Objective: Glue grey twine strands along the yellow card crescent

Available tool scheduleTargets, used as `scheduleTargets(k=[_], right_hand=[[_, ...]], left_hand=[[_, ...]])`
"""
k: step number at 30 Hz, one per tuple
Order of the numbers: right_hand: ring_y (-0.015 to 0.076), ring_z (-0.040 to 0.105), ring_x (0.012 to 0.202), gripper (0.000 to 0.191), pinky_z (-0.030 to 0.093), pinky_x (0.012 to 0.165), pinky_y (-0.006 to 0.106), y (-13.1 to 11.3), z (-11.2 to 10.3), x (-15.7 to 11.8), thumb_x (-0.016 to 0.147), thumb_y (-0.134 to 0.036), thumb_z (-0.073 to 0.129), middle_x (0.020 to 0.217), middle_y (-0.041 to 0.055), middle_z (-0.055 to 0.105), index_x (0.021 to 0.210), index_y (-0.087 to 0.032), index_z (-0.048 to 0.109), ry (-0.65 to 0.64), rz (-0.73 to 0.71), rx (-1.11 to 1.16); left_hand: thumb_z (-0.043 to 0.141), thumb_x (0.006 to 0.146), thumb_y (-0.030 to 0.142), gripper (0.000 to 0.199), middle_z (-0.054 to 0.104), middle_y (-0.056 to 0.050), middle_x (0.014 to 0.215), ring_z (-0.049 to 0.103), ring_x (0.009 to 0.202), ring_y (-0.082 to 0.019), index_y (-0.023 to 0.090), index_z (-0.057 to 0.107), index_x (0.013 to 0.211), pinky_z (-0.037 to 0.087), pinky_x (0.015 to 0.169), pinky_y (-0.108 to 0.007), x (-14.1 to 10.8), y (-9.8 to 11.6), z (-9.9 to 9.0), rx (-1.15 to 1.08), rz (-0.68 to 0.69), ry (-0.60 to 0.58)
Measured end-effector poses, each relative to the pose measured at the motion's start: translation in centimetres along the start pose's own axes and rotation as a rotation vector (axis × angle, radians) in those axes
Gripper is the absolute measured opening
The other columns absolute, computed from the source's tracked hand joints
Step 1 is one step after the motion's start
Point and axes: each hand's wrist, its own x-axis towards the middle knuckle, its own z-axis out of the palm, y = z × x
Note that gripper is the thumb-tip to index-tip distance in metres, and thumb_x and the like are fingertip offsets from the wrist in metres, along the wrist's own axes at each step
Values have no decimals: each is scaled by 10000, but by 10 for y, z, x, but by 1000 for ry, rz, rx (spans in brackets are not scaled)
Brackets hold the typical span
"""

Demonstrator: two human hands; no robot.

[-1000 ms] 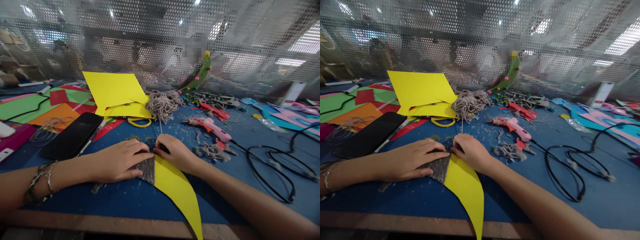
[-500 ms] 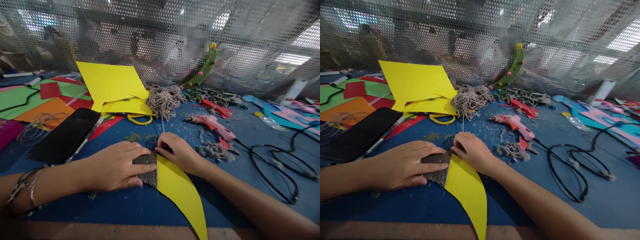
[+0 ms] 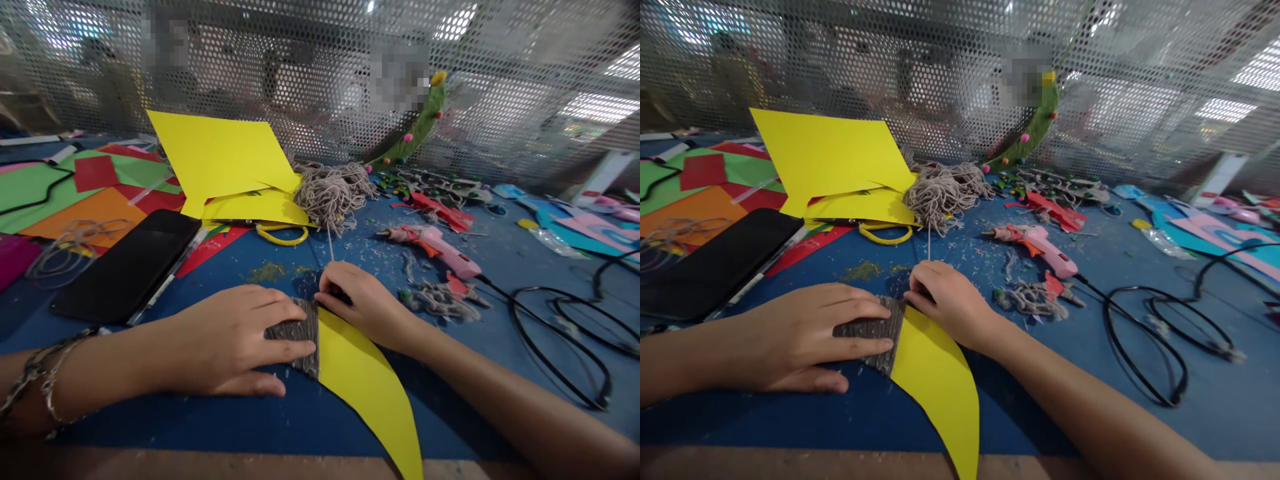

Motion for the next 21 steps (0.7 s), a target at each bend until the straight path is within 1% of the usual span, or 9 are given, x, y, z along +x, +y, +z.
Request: scheduleTargets(k=[5, 10, 13, 16, 18, 21], right_hand=[[114, 421, 646, 147, 322, 581, 230, 0, -1, 0, 830, -225, 480, 686, 5, 481, 701, -180, 424, -4, 0, -5], [119, 433, 656, 148, 321, 581, 233, 1, 1, 0, 832, -232, 474, 689, 8, 486, 702, -185, 422, 4, 2, -9], [118, 435, 658, 140, 324, 584, 233, 1, 1, 0, 836, -233, 468, 694, 8, 490, 711, -186, 426, 2, -4, -6], [117, 429, 643, 142, 324, 579, 234, 1, 1, 0, 832, -232, 472, 684, 6, 486, 706, -187, 424, 5, -2, -3], [115, 425, 636, 148, 323, 575, 234, 0, 1, 0, 830, -227, 476, 678, 3, 481, 699, -188, 418, 7, -4, -2], [114, 424, 641, 148, 325, 579, 232, 0, 1, 0, 828, -220, 481, 682, 4, 480, 699, -186, 419, 7, -9, -1]], left_hand=[[402, 876, 417, 378, 503, -145, 1166, 463, 1053, -288, 212, 525, 1169, 392, 896, -430, -2, -1, -3, -23, 15, -21], [428, 870, 381, 330, 498, -125, 1195, 446, 1107, -271, 255, 536, 1155, 368, 945, -407, -3, 0, -6, -20, 20, -23], [414, 874, 375, 331, 518, -125, 1188, 449, 1112, -270, 221, 544, 1137, 362, 955, -398, -5, 2, -4, -40, 23, 9], [382, 881, 421, 440, 546, -132, 1159, 452, 1094, -263, 139, 474, 1207, 347, 957, -383, -4, 3, 1, -46, -7, 43], [394, 873, 445, 505, 544, -136, 1151, 449, 1077, -269, 108, 429, 1247, 336, 945, -386, -4, 3, 3, -24, -25, 31], [451, 854, 422, 462, 518, -120, 1160, 436, 1062, -269, 147, 461, 1226, 321, 929, -380, -3, 2, 1, -14, -23, -17]])
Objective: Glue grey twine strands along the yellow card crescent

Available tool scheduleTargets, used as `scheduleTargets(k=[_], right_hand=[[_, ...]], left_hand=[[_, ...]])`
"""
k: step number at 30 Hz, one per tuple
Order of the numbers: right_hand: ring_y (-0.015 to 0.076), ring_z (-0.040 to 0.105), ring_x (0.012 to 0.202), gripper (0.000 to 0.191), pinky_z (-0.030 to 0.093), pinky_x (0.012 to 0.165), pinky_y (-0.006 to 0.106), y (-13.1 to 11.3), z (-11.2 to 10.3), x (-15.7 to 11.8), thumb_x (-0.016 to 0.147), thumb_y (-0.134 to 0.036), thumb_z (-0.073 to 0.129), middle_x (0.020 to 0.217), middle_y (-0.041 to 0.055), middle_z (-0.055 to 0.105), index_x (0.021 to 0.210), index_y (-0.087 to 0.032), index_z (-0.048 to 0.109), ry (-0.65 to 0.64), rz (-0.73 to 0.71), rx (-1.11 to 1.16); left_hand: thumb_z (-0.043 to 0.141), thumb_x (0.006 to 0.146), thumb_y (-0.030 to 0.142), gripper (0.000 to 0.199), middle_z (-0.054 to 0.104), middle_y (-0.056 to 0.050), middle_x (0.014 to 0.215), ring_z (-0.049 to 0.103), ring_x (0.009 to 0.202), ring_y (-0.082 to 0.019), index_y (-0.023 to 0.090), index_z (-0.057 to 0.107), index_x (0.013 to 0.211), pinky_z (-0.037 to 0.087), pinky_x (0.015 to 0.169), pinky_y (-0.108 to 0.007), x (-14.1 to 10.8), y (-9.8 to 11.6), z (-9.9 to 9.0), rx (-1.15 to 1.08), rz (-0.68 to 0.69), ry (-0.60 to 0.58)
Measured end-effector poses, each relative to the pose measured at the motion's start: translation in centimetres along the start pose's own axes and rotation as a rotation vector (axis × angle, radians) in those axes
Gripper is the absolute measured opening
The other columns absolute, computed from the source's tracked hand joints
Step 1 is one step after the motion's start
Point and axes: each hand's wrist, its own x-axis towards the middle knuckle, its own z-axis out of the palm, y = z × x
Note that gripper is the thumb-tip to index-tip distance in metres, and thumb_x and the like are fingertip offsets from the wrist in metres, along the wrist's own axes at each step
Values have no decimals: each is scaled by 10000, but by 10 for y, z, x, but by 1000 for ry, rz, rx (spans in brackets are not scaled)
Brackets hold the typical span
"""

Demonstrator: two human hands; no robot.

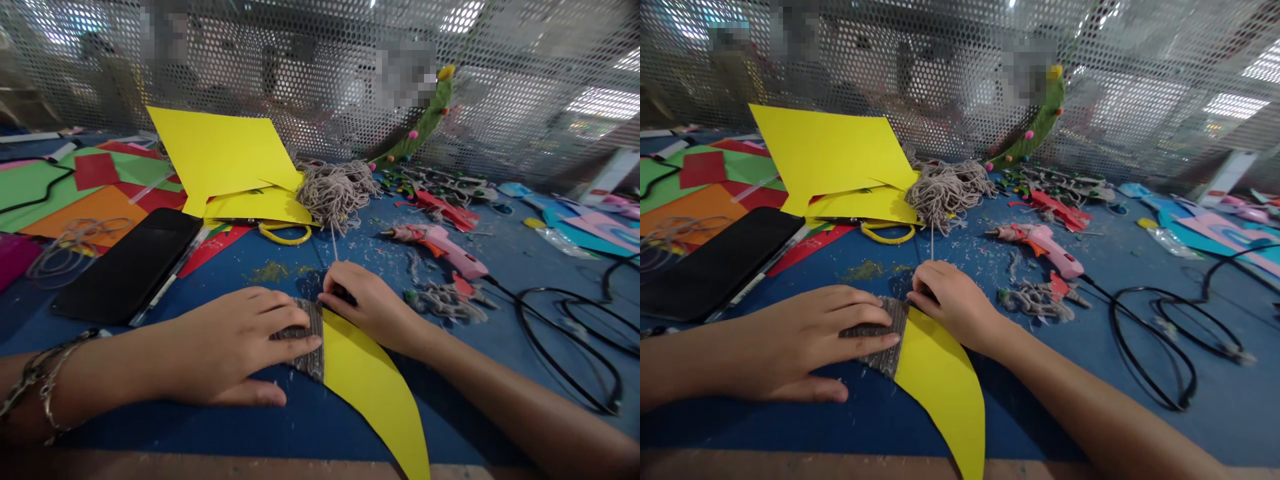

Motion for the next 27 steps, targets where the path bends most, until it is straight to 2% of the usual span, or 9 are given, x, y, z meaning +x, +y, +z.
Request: scheduleTargets(k=[5, 11, 14, 18, 21, 24, 27], right_hand=[[114, 425, 649, 141, 326, 583, 232, 0, 0, -1, 834, -221, 474, 694, 5, 485, 707, -184, 425, -8, 4, 2], [110, 419, 649, 142, 321, 581, 227, 2, 0, -1, 837, -230, 476, 695, 3, 480, 714, -180, 425, -1, -5, 3], [109, 418, 650, 142, 320, 582, 224, 3, 0, -1, 837, -227, 477, 701, 4, 481, 715, -177, 426, -5, -7, 6], [112, 415, 653, 135, 319, 584, 225, 1, -1, -1, 837, -219, 472, 706, 8, 484, 716, -175, 428, -14, -4, 5], [114, 413, 652, 140, 318, 588, 227, 0, -2, -1, 829, -206, 482, 699, 8, 484, 706, -175, 422, -10, -8, 5], [113, 411, 649, 143, 313, 587, 225, 0, -2, -1, 824, -199, 487, 697, 6, 481, 703, -175, 415, 1, -18, 2], [112, 407, 647, 148, 306, 582, 224, 2, 0, -2, 820, -196, 490, 695, 5, 476, 699, -174, 408, 11, -29, -2]], left_hand=[[469, 854, 395, 403, 499, -106, 1166, 415, 1080, -258, 207, 485, 1210, 309, 930, -367, 1, -3, -7, -60, 35, -44], [519, 803, 484, 452, 460, -92, 1233, 372, 1153, -268, 294, 487, 1212, 233, 996, -402, -3, -2, -10, -137, 27, -57], [518, 801, 492, 477, 478, -94, 1227, 399, 1138, -254, 245, 483, 1206, 256, 992, -381, -2, -1, -9, -205, -15, -41], [470, 873, 342, 315, 562, -86, 1103, 484, 1003, -218, 146, 526, 1112, 364, 866, -325, 5, 0, -3, -171, -80, 63], [461, 878, 242, 183, 596, -61, 962, 519, 852, -195, 156, 591, 973, 388, 730, -309, 13, 7, 2, -68, -85, 110], [374, 905, 178, 250, 593, -34, 755, 516, 702, -177, 167, 619, 858, 360, 603, -294, 18, 18, 5, 55, -76, 146], [257, 927, 133, 389, 576, -32, 675, 502, 634, -175, 153, 614, 773, 342, 571, -299, 18, 28, 6, 140, -73, 193]])
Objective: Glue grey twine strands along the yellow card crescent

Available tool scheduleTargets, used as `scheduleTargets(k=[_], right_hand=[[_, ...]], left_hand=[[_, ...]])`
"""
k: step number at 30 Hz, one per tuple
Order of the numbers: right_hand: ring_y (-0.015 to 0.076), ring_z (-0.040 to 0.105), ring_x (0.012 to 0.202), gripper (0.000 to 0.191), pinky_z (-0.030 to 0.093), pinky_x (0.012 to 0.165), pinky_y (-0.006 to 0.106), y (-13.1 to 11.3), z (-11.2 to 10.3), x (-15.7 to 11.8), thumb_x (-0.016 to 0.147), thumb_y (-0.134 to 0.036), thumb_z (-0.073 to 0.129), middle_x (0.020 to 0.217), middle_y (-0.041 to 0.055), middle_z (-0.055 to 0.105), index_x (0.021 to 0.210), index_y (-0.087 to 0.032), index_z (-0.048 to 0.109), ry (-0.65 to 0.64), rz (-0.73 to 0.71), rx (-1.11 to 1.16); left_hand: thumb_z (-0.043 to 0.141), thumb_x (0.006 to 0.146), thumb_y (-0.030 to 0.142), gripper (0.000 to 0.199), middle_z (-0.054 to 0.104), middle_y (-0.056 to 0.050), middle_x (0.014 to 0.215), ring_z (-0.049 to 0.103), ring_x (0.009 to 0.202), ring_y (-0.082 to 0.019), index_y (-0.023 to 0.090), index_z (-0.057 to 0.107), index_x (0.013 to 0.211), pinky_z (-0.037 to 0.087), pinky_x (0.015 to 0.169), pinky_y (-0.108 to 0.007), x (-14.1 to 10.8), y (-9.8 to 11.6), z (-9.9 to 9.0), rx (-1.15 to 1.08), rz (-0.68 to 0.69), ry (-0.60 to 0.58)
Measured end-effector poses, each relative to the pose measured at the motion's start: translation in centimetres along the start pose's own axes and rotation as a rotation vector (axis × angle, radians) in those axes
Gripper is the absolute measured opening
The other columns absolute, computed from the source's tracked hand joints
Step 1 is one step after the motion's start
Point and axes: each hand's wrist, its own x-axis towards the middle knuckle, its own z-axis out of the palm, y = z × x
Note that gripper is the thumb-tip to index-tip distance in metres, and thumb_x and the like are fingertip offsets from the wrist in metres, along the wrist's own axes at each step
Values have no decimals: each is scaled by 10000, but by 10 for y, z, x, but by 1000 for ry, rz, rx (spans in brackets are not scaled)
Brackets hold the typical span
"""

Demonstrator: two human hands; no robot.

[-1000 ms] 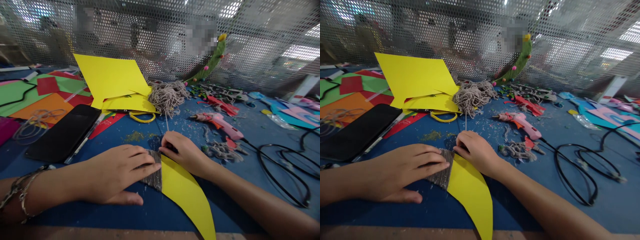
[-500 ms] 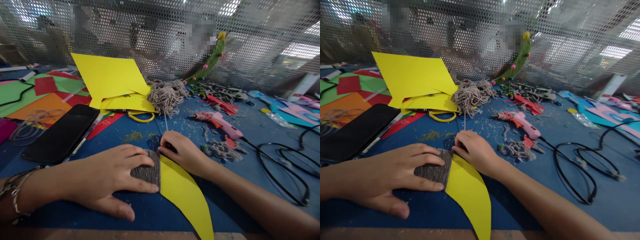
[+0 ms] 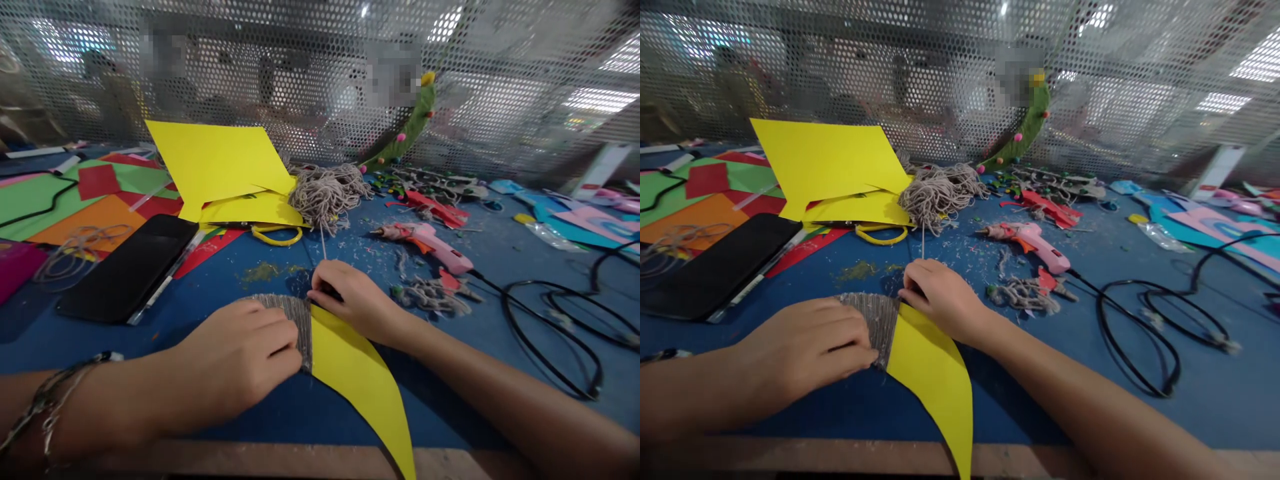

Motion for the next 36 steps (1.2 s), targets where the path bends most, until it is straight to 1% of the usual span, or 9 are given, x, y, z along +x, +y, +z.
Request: scheduleTargets(k=[4, 7, 9, 13, 18, 23, 27, 32, 36], right_hand=[[111, 403, 647, 144, 304, 588, 226, 1, 1, 0, 817, -196, 492, 699, 4, 476, 702, -174, 407, 9, -7, 4], [111, 399, 642, 151, 300, 585, 226, 0, 1, 0, 814, -197, 494, 691, 2, 470, 695, -176, 404, 5, 1, 5], [111, 396, 637, 155, 298, 583, 227, -1, 1, 1, 812, -192, 494, 687, 2, 466, 689, -176, 400, -2, 8, 4], [110, 390, 631, 159, 296, 582, 226, -2, 0, 1, 811, -185, 491, 682, 0, 459, 687, -178, 393, 5, 15, 2], [113, 400, 644, 152, 301, 591, 228, -1, 1, 0, 819, -205, 485, 695, 2, 465, 695, -178, 401, 5, 3, 2], [114, 406, 644, 148, 304, 588, 228, -1, 0, 0, 811, -194, 495, 689, 3, 472, 694, -174, 408, 11, 10, 1], [115, 418, 656, 142, 319, 605, 228, -1, 0, 0, 808, -188, 500, 694, 4, 479, 695, -174, 415, 8, -3, 11], [115, 417, 656, 135, 324, 609, 229, -2, 0, 0, 817, -190, 495, 700, 7, 482, 705, -173, 421, 10, 2, 6], [114, 416, 653, 134, 321, 606, 230, -2, 0, 0, 820, -193, 488, 704, 7, 482, 707, -174, 419, -2, 5, 4]], left_hand=[[238, 943, 183, 411, 575, -28, 679, 503, 625, -163, 154, 588, 730, 346, 565, -283, -3, 4, -1, -35, -52, 14], [283, 945, 239, 345, 582, -9, 716, 520, 644, -140, 167, 579, 784, 360, 575, -253, -2, 1, -4, -129, -93, 12], [329, 933, 265, 283, 591, -10, 750, 532, 663, -145, 167, 578, 841, 366, 587, -256, 0, 0, -4, -114, -75, 2], [393, 903, 231, 233, 590, -10, 724, 519, 643, -159, 173, 593, 797, 353, 564, -267, 4, 0, 0, -13, -28, -42], [327, 917, 178, 308, 573, -14, 680, 493, 613, -156, 161, 577, 738, 338, 544, -268, 6, 6, 7, -25, -45, -6], [378, 905, 194, 215, 560, -13, 746, 500, 669, -136, 157, 549, 779, 359, 606, -242, 5, 6, 1, -248, -174, -62], [407, 892, 188, 131, 537, 3, 780, 486, 706, -122, 172, 504, 805, 348, 638, -225, 0, 2, -4, -449, -231, -111], [465, 852, 157, 102, 554, 12, 759, 480, 710, -139, 173, 490, 754, 329, 690, -268, -5, 12, -6, -425, -141, -206], [538, 835, 170, 51, 584, 42, 800, 517, 760, -107, 196, 501, 812, 341, 760, -238, -7, 21, -23, -567, -19, -351]])
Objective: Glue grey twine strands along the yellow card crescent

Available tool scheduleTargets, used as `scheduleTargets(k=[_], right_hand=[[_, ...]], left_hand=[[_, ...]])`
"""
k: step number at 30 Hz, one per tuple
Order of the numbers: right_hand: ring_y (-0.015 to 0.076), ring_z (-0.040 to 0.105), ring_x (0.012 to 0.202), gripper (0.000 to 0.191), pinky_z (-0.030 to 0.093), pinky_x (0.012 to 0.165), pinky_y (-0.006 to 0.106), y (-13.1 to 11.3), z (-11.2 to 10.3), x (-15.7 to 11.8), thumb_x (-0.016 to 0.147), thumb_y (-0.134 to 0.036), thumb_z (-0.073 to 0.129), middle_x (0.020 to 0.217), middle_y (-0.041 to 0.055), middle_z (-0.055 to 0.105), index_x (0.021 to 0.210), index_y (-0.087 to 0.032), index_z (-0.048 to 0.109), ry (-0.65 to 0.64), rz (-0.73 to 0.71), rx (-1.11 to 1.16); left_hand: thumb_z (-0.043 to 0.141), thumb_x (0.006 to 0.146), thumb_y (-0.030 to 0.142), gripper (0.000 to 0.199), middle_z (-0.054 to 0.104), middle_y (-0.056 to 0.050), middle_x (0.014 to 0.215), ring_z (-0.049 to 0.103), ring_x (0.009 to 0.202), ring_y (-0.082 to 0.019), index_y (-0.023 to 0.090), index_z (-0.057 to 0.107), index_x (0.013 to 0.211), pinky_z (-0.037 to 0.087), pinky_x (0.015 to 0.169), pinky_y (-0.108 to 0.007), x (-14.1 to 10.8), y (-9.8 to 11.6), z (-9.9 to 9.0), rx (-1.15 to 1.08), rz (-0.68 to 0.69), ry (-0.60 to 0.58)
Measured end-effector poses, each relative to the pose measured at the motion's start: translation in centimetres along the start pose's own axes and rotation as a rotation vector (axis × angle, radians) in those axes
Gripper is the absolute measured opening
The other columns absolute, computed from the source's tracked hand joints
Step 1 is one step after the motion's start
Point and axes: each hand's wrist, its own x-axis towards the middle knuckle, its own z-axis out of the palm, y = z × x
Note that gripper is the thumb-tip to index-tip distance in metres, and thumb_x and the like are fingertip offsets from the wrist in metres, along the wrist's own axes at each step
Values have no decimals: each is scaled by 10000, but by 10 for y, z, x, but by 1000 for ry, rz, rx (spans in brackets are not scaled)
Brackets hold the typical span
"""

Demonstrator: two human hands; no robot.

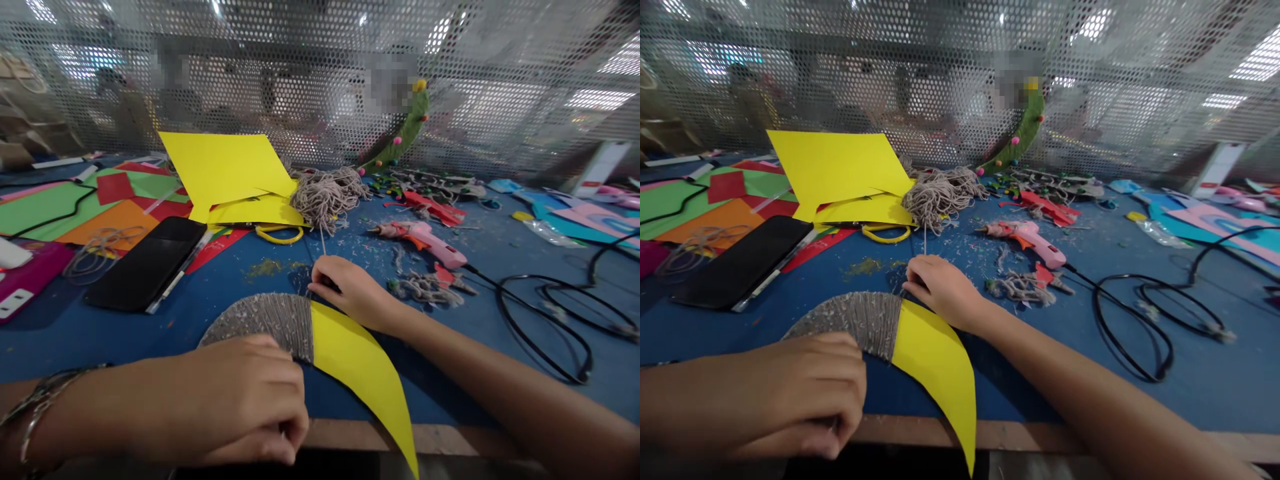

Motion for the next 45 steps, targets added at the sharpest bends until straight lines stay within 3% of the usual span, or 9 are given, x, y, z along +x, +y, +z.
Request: scheduleTargets(k=[4, 10, 13, 18, 26, 34, 40, 42, 45], right_hand=[[114, 409, 644, 137, 318, 599, 233, 0, 0, 0, 822, -204, 479, 699, 8, 478, 703, -175, 417, 4, 5, -10], [117, 412, 650, 100, 320, 590, 232, 0, -1, -2, 816, -206, 470, 701, 13, 490, 725, -174, 443, 12, 3, -13], [123, 428, 671, 85, 329, 599, 235, -2, -2, -2, 810, -199, 471, 722, 22, 504, 734, -172, 447, -5, 25, -14], [125, 437, 685, 77, 343, 620, 240, -6, -5, -2, 812, -189, 463, 746, 23, 507, 738, -174, 445, -14, 25, -26], [123, 443, 671, 78, 350, 609, 241, -5, -4, -1, 791, -166, 473, 725, 22, 512, 720, -178, 443, 4, 19, -34], [118, 437, 654, 61, 343, 589, 236, -5, -4, -1, 795, -176, 467, 719, 18, 506, 736, -173, 457, -7, 16, -35], [114, 438, 657, 32, 354, 600, 236, -6, -9, -2, 779, -167, 471, 733, 19, 514, 747, -170, 475, -38, -13, -30], [110, 445, 669, 30, 367, 616, 233, -6, -12, -2, 773, -150, 468, 753, 21, 519, 761, -169, 489, -59, -31, -24], [110, 458, 690, 81, 383, 629, 233, -7, -16, -3, 764, -118, 455, 787, 29, 521, 799, -166, 510, -75, -54, -3]], left_hand=[[508, 858, 190, 63, 603, 35, 777, 541, 719, -92, 207, 539, 805, 381, 695, -205, -4, -3, -27, -11, -15, 121], [579, 792, 293, 165, 677, -4, 715, 599, 650, -111, 172, 654, 708, 411, 600, -194, 2, -53, -67, 211, -231, 433], [545, 803, 326, 215, 700, -41, 755, 614, 656, -138, 177, 700, 787, 395, 567, -218, 6, -76, -73, 333, -330, 408], [496, 818, 327, 262, 694, -60, 718, 608, 675, -163, 174, 704, 772, 372, 591, -249, 14, -93, -74, 444, -334, 373], [518, 776, 194, 90, 626, -23, 776, 530, 661, -128, 150, 596, 782, 331, 557, -233, 18, -82, -69, 513, -285, 403], [516, 793, 245, 119, 609, -30, 791, 508, 622, -116, 146, 583, 799, 322, 539, -226, 11, -79, -69, 539, -317, 416], [482, 824, 431, 418, 535, -46, 480, 465, 469, -135, 141, 585, 543, 248, 472, -256, 5, -85, -68, 584, -389, 389], [428, 860, 387, 398, 587, -72, 571, 512, 534, -152, 140, 635, 628, 285, 502, -259, 4, -88, -66, 569, -375, 381], [418, 858, 270, 275, 615, -97, 956, 567, 778, -175, 160, 601, 1032, 365, 609, -252, 5, -88, -61, 494, -318, 361]])
